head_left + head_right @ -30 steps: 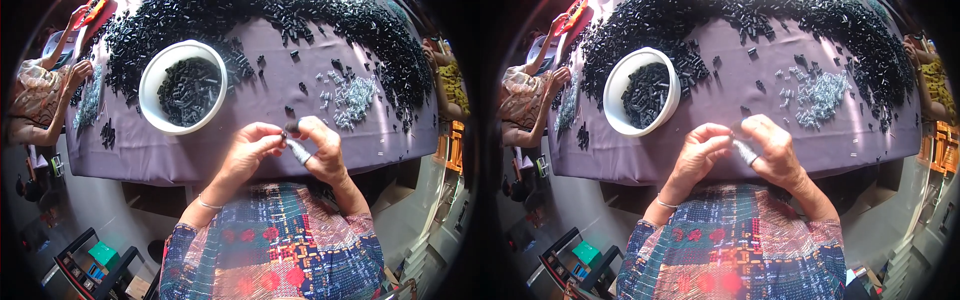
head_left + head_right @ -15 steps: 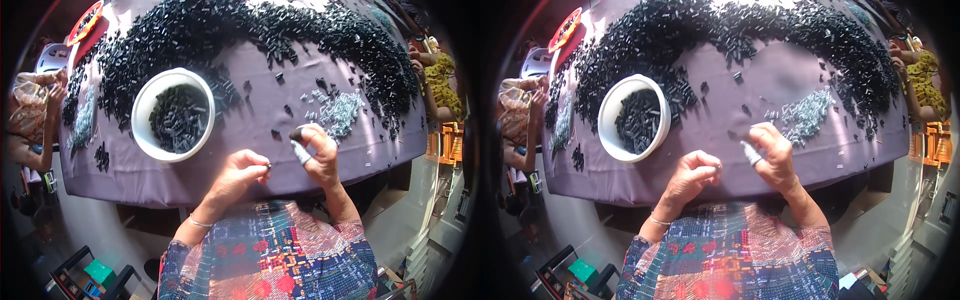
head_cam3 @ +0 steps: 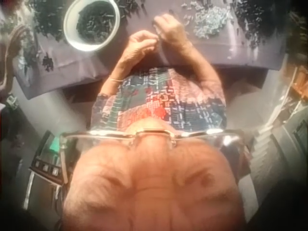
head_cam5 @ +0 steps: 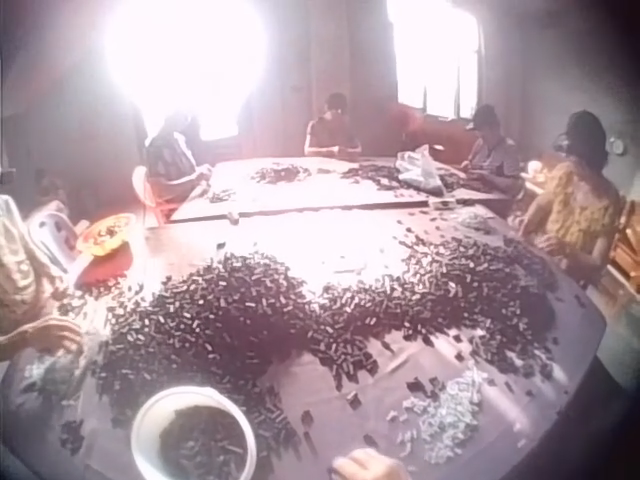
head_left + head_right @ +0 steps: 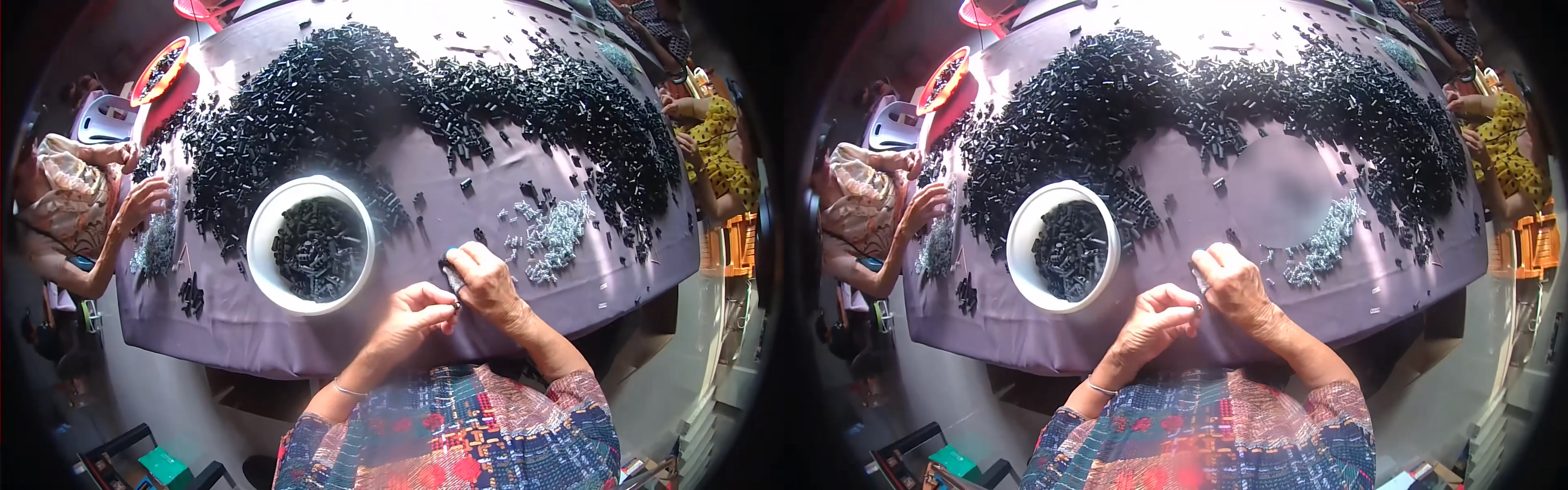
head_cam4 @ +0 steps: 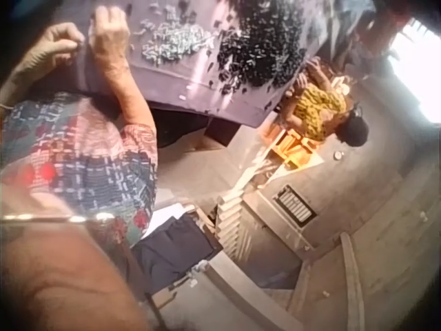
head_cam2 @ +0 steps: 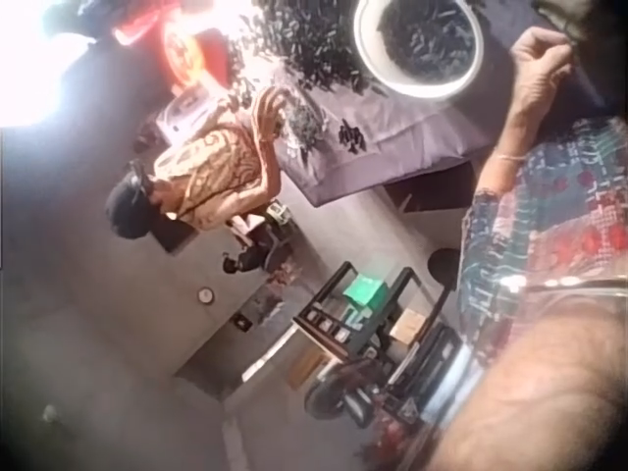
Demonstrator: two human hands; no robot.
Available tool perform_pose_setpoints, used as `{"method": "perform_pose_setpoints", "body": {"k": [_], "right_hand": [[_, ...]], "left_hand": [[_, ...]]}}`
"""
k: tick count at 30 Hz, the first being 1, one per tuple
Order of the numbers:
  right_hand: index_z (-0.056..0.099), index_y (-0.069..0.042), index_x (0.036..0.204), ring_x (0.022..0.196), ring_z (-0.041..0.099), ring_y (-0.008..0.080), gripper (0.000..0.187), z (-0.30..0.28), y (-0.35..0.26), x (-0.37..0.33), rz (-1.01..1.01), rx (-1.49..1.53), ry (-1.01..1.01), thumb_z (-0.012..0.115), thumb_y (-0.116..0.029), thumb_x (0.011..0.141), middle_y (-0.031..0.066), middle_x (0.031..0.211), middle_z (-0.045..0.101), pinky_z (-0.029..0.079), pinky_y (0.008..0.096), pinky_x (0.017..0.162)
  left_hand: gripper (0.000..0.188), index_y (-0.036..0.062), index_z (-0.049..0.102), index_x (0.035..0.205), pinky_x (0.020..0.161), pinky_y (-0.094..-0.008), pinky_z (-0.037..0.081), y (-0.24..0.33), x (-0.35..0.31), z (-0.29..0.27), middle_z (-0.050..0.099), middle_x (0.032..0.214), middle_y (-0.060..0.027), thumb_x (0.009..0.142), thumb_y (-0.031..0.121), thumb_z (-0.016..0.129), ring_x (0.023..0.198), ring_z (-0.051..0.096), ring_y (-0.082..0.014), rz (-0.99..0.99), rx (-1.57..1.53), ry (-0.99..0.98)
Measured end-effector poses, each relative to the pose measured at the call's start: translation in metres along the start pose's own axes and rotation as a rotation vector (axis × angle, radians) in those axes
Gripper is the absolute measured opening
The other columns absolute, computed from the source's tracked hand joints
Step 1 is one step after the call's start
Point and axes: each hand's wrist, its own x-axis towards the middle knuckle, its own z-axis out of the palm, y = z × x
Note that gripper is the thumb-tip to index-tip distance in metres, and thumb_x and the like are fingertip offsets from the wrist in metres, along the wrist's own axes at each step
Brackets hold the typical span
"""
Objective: The person assembles small plastic parts by inserting metal springs into the components by hand.
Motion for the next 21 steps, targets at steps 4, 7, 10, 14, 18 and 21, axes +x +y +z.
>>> {"method": "perform_pose_setpoints", "body": {"k": [4, 7, 10, 14, 18, 21], "right_hand": [[0.057, -0.003, 0.092, 0.078, 0.059, 0.0313, 0.020, -0.002, 0.002, 0.011, 0.008, 0.082, 0.000, 0.063, -0.002, 0.073, 0.0128, 0.081, 0.056, 0.051, 0.0391, 0.066], [0.057, -0.002, 0.098, 0.080, 0.060, 0.0335, 0.023, 0.003, 0.001, 0.014, -0.027, 0.130, -0.008, 0.064, -0.005, 0.076, 0.0155, 0.086, 0.057, 0.051, 0.0394, 0.069], [0.058, -0.002, 0.098, 0.085, 0.060, 0.0344, 0.025, -0.002, 0.001, 0.024, -0.042, 0.251, -0.063, 0.062, -0.002, 0.073, 0.0150, 0.089, 0.059, 0.052, 0.0401, 0.072], [0.059, -0.003, 0.093, 0.089, 0.058, 0.0339, 0.023, -0.025, 0.039, 0.057, -0.056, 0.009, 0.105, 0.060, 0.000, 0.071, 0.0164, 0.091, 0.059, 0.050, 0.0412, 0.077], [0.060, -0.005, 0.092, 0.079, 0.059, 0.0330, 0.013, -0.038, 0.070, 0.078, 0.148, 0.008, 0.175, 0.060, -0.005, 0.078, 0.0146, 0.087, 0.057, 0.049, 0.0403, 0.070], [0.060, -0.005, 0.091, 0.078, 0.059, 0.0331, 0.015, -0.026, 0.072, 0.088, 0.146, 0.006, 0.096, 0.064, -0.012, 0.078, 0.0140, 0.085, 0.057, 0.049, 0.0411, 0.069]], "left_hand": [[0.011, 0.0025, 0.061, 0.091, 0.068, -0.0299, 0.051, -0.001, 0.004, 0.000, 0.064, 0.088, -0.0085, 0.082, 0.001, 0.067, 0.075, 0.061, -0.0172, 0.028, -0.007, -0.010], [0.011, 0.0023, 0.061, 0.091, 0.068, -0.0301, 0.051, -0.004, 0.002, 0.000, 0.064, 0.091, -0.0090, 0.082, 0.000, 0.066, 0.075, 0.061, -0.0180, 0.023, -0.023, -0.009], [0.011, 0.0025, 0.061, 0.092, 0.069, -0.0302, 0.051, -0.007, 0.004, -0.005, 0.063, 0.093, -0.0101, 0.082, -0.001, 0.066, 0.078, 0.061, -0.0175, 0.043, -0.066, -0.043], [0.011, 0.0031, 0.061, 0.091, 0.071, -0.0305, 0.050, -0.008, 0.005, -0.008, 0.062, 0.096, -0.0100, 0.082, -0.002, 0.065, 0.082, 0.059, -0.0169, 0.058, -0.062, -0.051], [0.010, 0.0027, 0.061, 0.090, 0.071, -0.0300, 0.049, -0.004, 0.005, -0.003, 0.062, 0.096, -0.0091, 0.082, -0.002, 0.065, 0.082, 0.059, -0.0164, 0.032, -0.044, -0.055], [0.010, 0.0025, 0.061, 0.089, 0.072, -0.0295, 0.049, -0.004, 0.006, -0.005, 0.062, 0.095, -0.0089, 0.082, -0.002, 0.066, 0.081, 0.058, -0.0161, 0.020, -0.036, -0.063]]}}
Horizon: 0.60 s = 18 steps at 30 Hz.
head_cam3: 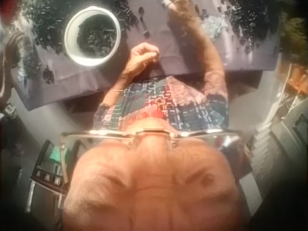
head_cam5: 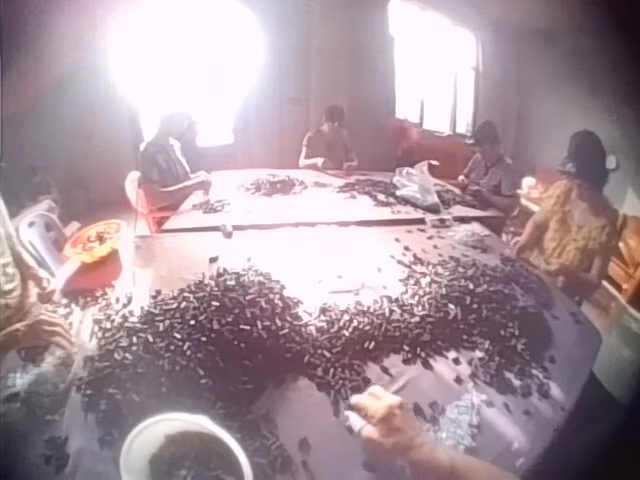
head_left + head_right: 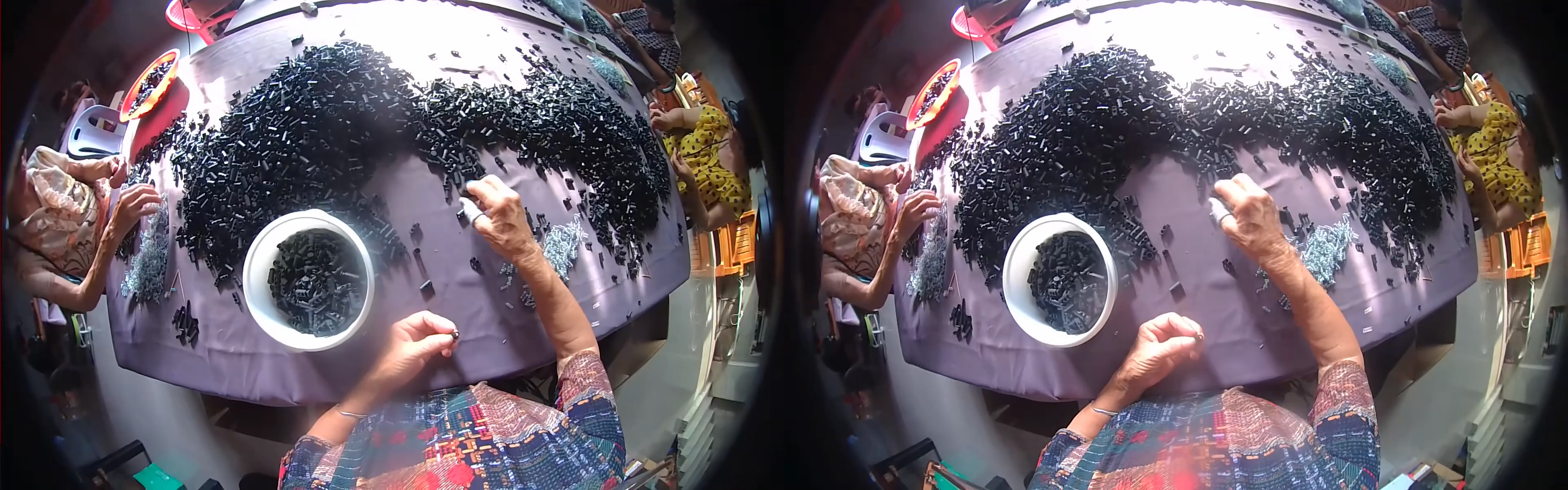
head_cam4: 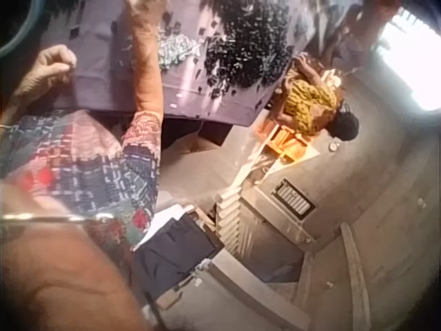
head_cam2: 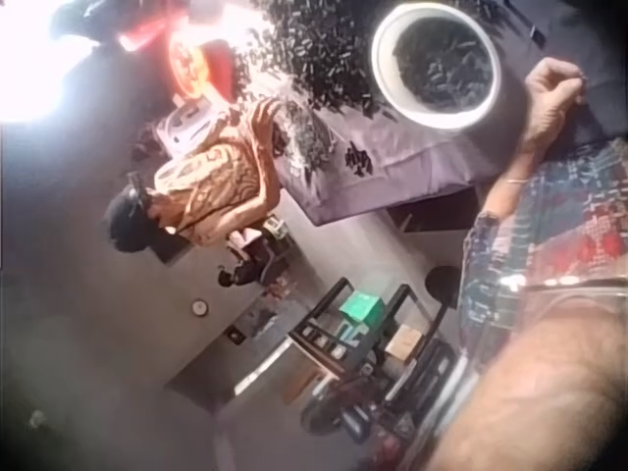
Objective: The person assembles small plastic parts by inserting metal springs into the components by hand.
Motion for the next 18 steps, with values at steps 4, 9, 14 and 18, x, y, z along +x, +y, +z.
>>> {"method": "perform_pose_setpoints", "body": {"k": [4, 9, 14, 18], "right_hand": [[0.057, -0.004, 0.084, 0.075, 0.061, 0.0332, 0.021, 0.026, -0.006, 0.013, 0.005, -0.255, 0.024, 0.067, -0.021, 0.079, 0.0158, 0.082, 0.058, 0.050, 0.0429, 0.066], [0.057, -0.005, 0.084, 0.075, 0.064, 0.0339, 0.016, 0.044, -0.013, 0.022, 0.061, -0.413, -0.040, 0.066, -0.017, 0.077, 0.0160, 0.082, 0.059, 0.053, 0.0434, 0.065], [0.056, -0.006, 0.089, 0.081, 0.059, 0.0369, 0.013, 0.028, -0.020, 0.006, 0.069, -0.340, -0.166, 0.062, -0.014, 0.081, 0.0164, 0.083, 0.055, 0.049, 0.0449, 0.070], [0.057, -0.004, 0.086, 0.079, 0.060, 0.0340, 0.012, 0.022, -0.020, -0.011, -0.108, -0.190, -0.075, 0.063, -0.009, 0.076, 0.0165, 0.082, 0.056, 0.050, 0.0431, 0.067]], "left_hand": [[0.010, -0.0018, 0.059, 0.095, 0.075, -0.0281, 0.048, -0.002, 0.000, -0.003, 0.062, 0.092, -0.0101, 0.086, -0.002, 0.062, 0.080, 0.058, -0.0159, 0.014, -0.010, -0.039], [0.009, 0.0024, 0.061, 0.089, 0.072, -0.0294, 0.048, -0.002, 0.003, -0.001, 0.062, 0.092, -0.0095, 0.082, -0.002, 0.065, 0.078, 0.057, -0.0157, 0.027, 0.009, -0.033], [0.009, 0.0016, 0.061, 0.089, 0.071, -0.0293, 0.048, -0.004, 0.003, -0.003, 0.062, 0.092, -0.0096, 0.082, -0.002, 0.066, 0.077, 0.058, -0.0157, 0.037, 0.043, -0.014], [0.009, 0.0014, 0.061, 0.089, 0.071, -0.0294, 0.049, -0.005, 0.002, -0.004, 0.063, 0.092, -0.0097, 0.082, -0.002, 0.065, 0.077, 0.058, -0.0160, 0.046, 0.037, -0.023]]}}
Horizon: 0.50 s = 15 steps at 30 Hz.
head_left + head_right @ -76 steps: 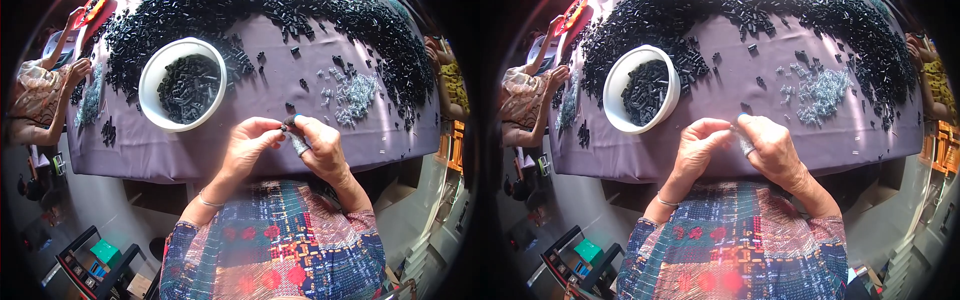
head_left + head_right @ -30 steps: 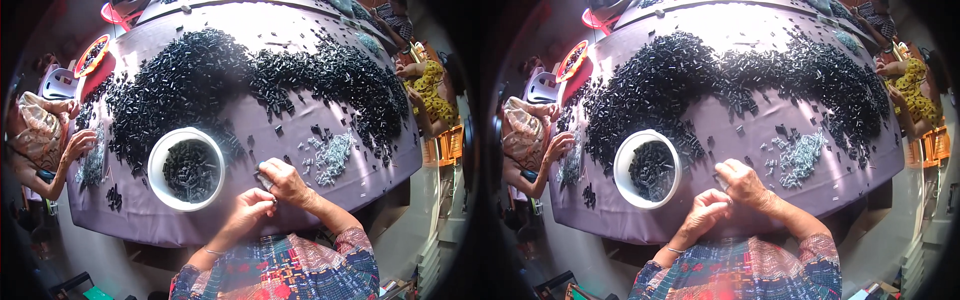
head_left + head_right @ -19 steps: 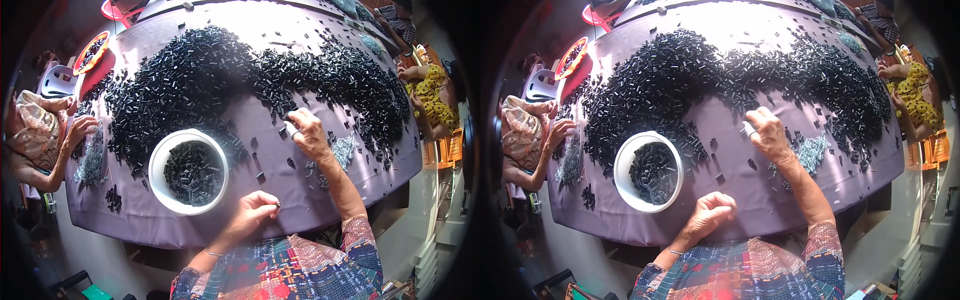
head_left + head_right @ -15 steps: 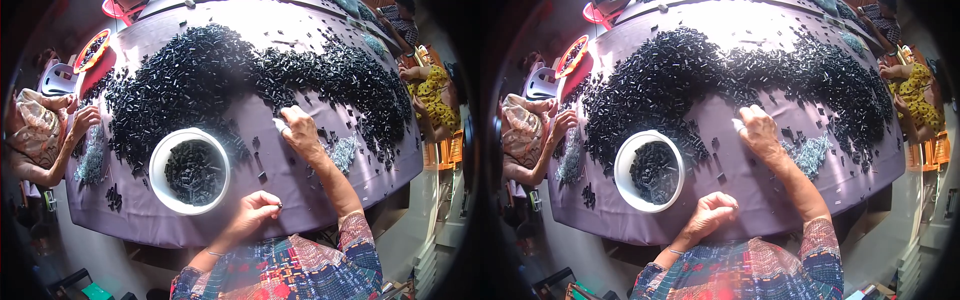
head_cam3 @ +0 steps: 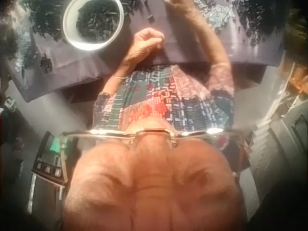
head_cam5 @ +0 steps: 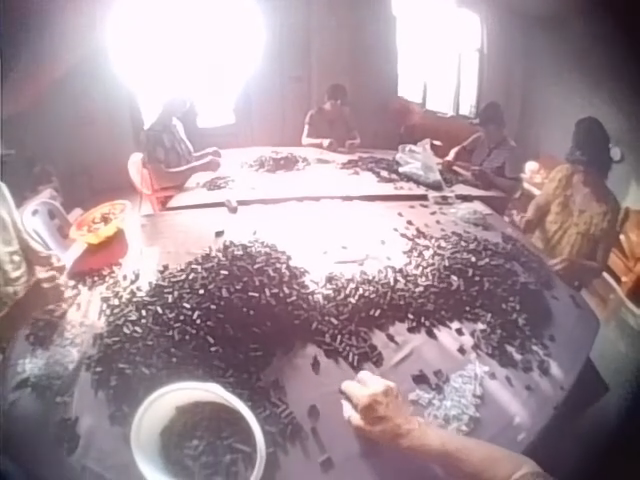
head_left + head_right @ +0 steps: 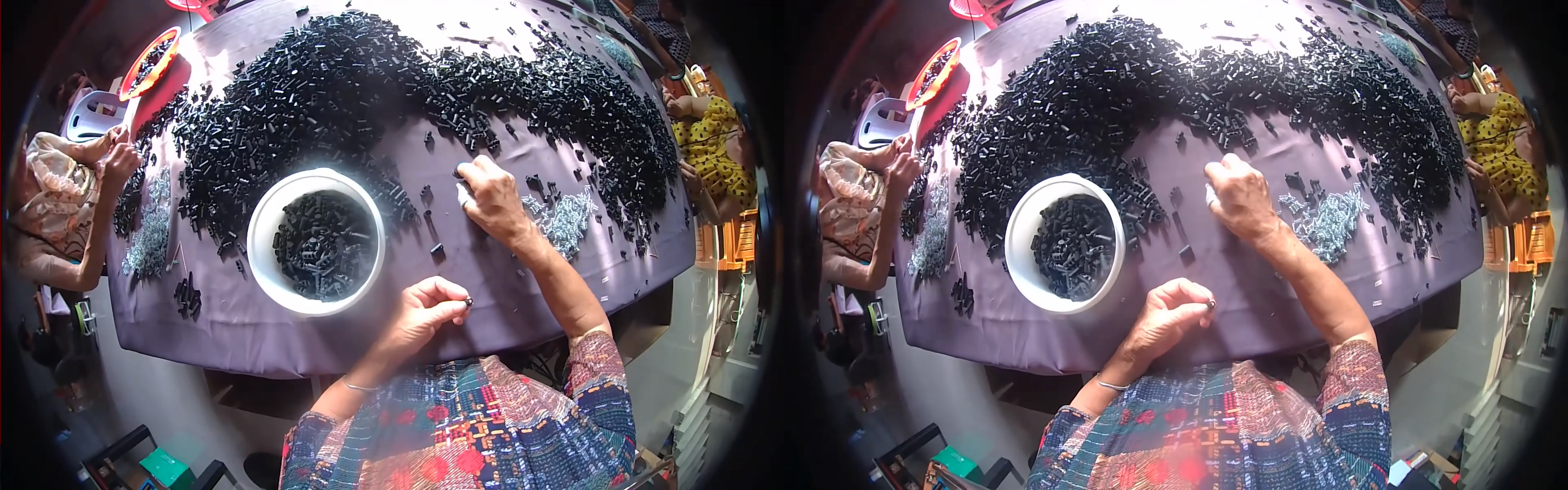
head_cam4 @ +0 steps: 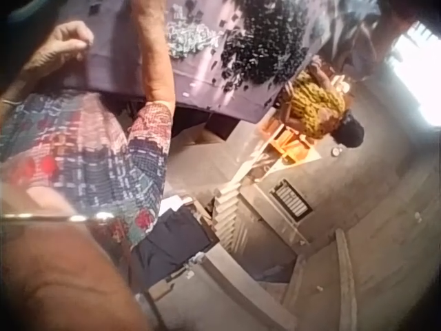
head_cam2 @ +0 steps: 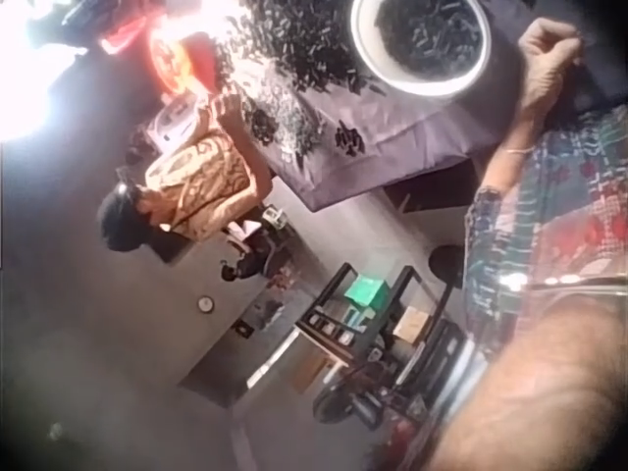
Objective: The person assembles small plastic parts by inserting metal springs into the components by hand.
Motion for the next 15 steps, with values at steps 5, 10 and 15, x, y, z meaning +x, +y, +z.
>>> {"method": "perform_pose_setpoints", "body": {"k": [5, 10, 15], "right_hand": [[0.067, -0.001, 0.093, 0.063, 0.056, 0.0109, 0.013, -0.020, -0.017, -0.032, 0.437, 0.720, 0.024, 0.065, -0.006, 0.081, 0.0033, 0.074, 0.061, 0.045, 0.0235, 0.058], [0.067, -0.001, 0.094, 0.062, 0.054, 0.0056, 0.012, -0.028, -0.025, -0.069, 0.647, 1.326, -0.043, 0.067, -0.009, 0.084, -0.0008, 0.076, 0.064, 0.044, 0.0214, 0.055], [0.064, 0.000, 0.097, 0.062, 0.059, 0.0106, 0.015, -0.031, -0.041, -0.093, 0.783, 1.493, -0.015, 0.067, -0.009, 0.085, 0.0048, 0.077, 0.064, 0.048, 0.0240, 0.058]], "left_hand": [[0.010, 0.0015, 0.061, 0.090, 0.071, -0.0293, 0.049, 0.000, -0.002, -0.003, 0.063, 0.092, -0.0097, 0.082, -0.002, 0.065, 0.077, 0.058, -0.0164, 0.000, -0.036, -0.005], [0.010, 0.0024, 0.061, 0.094, 0.069, -0.0286, 0.048, 0.001, 0.000, -0.002, 0.063, 0.091, -0.0090, 0.084, 0.002, 0.065, 0.076, 0.059, -0.0163, 0.038, -0.037, 0.004], [0.010, 0.0018, 0.062, 0.095, 0.065, -0.0268, 0.047, 0.000, 0.000, 0.002, 0.063, 0.084, -0.0065, 0.085, 0.003, 0.065, 0.072, 0.058, -0.0137, 0.064, -0.064, 0.118]]}}
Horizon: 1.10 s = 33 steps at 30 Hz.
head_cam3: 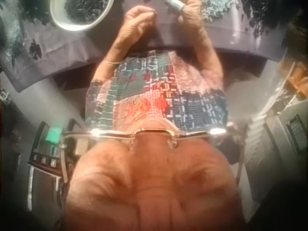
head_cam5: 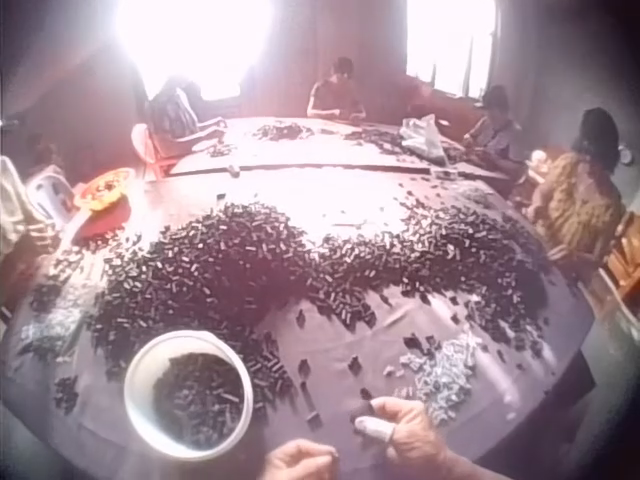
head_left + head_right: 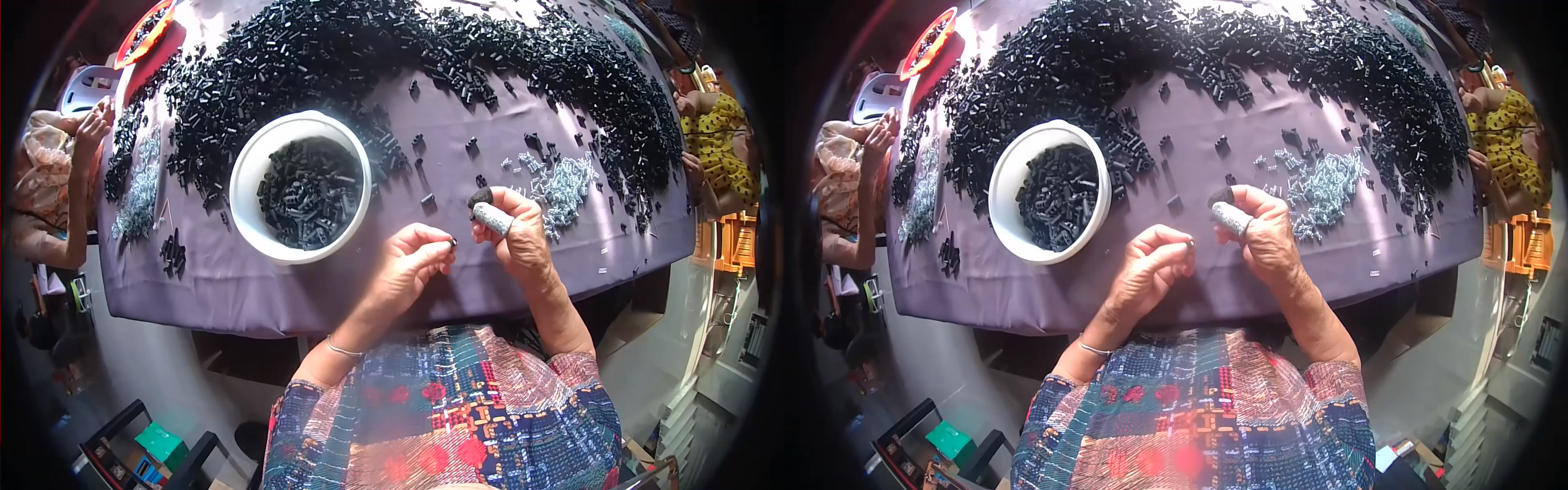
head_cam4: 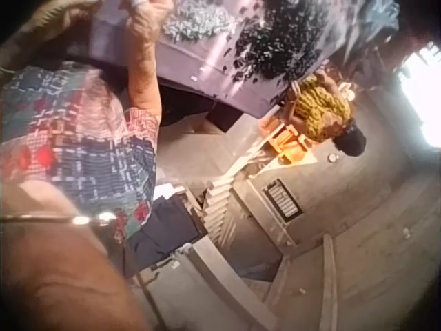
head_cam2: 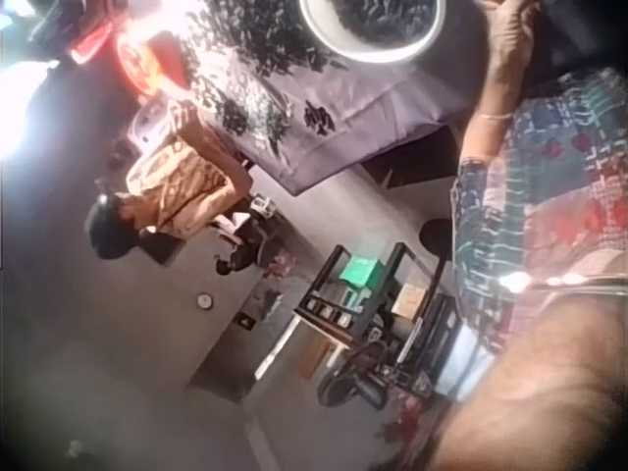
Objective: The person assembles small plastic parts by inserting metal springs into the components by hand.
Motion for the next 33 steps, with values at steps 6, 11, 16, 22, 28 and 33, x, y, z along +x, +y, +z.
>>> {"method": "perform_pose_setpoints", "body": {"k": [6, 11, 16, 22, 28, 33], "right_hand": [[0.063, 0.003, 0.097, 0.066, 0.062, 0.0146, 0.015, 0.009, 0.003, -0.023, -0.072, 0.005, 0.002, 0.066, -0.004, 0.084, 0.0084, 0.081, 0.066, 0.050, 0.0250, 0.060], [0.063, 0.004, 0.097, 0.066, 0.064, 0.0149, 0.013, 0.018, 0.007, -0.033, -0.145, -0.014, 0.111, 0.065, -0.002, 0.085, 0.0088, 0.080, 0.066, 0.052, 0.0260, 0.062], [0.062, 0.003, 0.102, 0.077, 0.065, 0.0104, 0.019, 0.017, 0.009, -0.040, -0.219, -0.110, 0.060, 0.067, 0.001, 0.084, 0.0053, 0.090, 0.067, 0.055, 0.0237, 0.070], [0.063, 0.002, 0.099, 0.077, 0.063, 0.0079, 0.018, 0.021, 0.010, -0.043, -0.248, -0.245, 0.112, 0.069, 0.001, 0.082, 0.0027, 0.085, 0.068, 0.053, 0.0218, 0.070], [0.062, 0.001, 0.091, 0.075, 0.062, 0.0067, 0.014, 0.023, 0.014, -0.042, -0.260, -0.275, 0.140, 0.070, 0.002, 0.080, 0.0013, 0.083, 0.067, 0.053, 0.0214, 0.067], [0.063, 0.000, 0.090, 0.074, 0.062, 0.0067, 0.014, 0.021, 0.019, -0.041, -0.269, -0.290, 0.135, 0.071, 0.003, 0.079, 0.0007, 0.082, 0.065, 0.052, 0.0214, 0.066]], "left_hand": [[0.011, 0.0024, 0.063, 0.097, 0.071, -0.0271, 0.050, -0.002, -0.008, 0.014, 0.065, 0.090, -0.0066, 0.086, 0.004, 0.065, 0.079, 0.060, -0.0138, 0.032, -0.008, 0.102], [0.015, 0.0005, 0.060, 0.100, 0.074, -0.0300, 0.052, -0.010, -0.011, 0.018, 0.065, 0.093, -0.0090, 0.087, 0.005, 0.065, 0.084, 0.063, -0.0168, 0.113, 0.026, 0.101], [0.015, -0.0005, 0.060, 0.100, 0.074, -0.0299, 0.052, -0.014, -0.011, 0.020, 0.066, 0.093, -0.0100, 0.087, 0.004, 0.065, 0.083, 0.063, -0.0165, 0.191, 0.137, 0.137], [0.017, -0.0017, 0.060, 0.101, 0.073, -0.0286, 0.052, -0.017, -0.011, 0.021, 0.066, 0.093, -0.0111, 0.087, 0.004, 0.066, 0.081, 0.063, -0.0160, 0.253, 0.214, 0.156], [0.014, -0.0017, 0.062, 0.099, 0.071, -0.0287, 0.052, -0.017, -0.013, 0.022, 0.068, 0.091, -0.0114, 0.086, 0.000, 0.065, 0.081, 0.066, -0.0175, 0.305, 0.242, 0.183], [0.014, -0.0014, 0.063, 0.098, 0.072, -0.0287, 0.053, -0.018, -0.012, 0.020, 0.068, 0.090, -0.0111, 0.085, 0.001, 0.066, 0.080, 0.066, -0.0175, 0.318, 0.277, 0.188]]}}
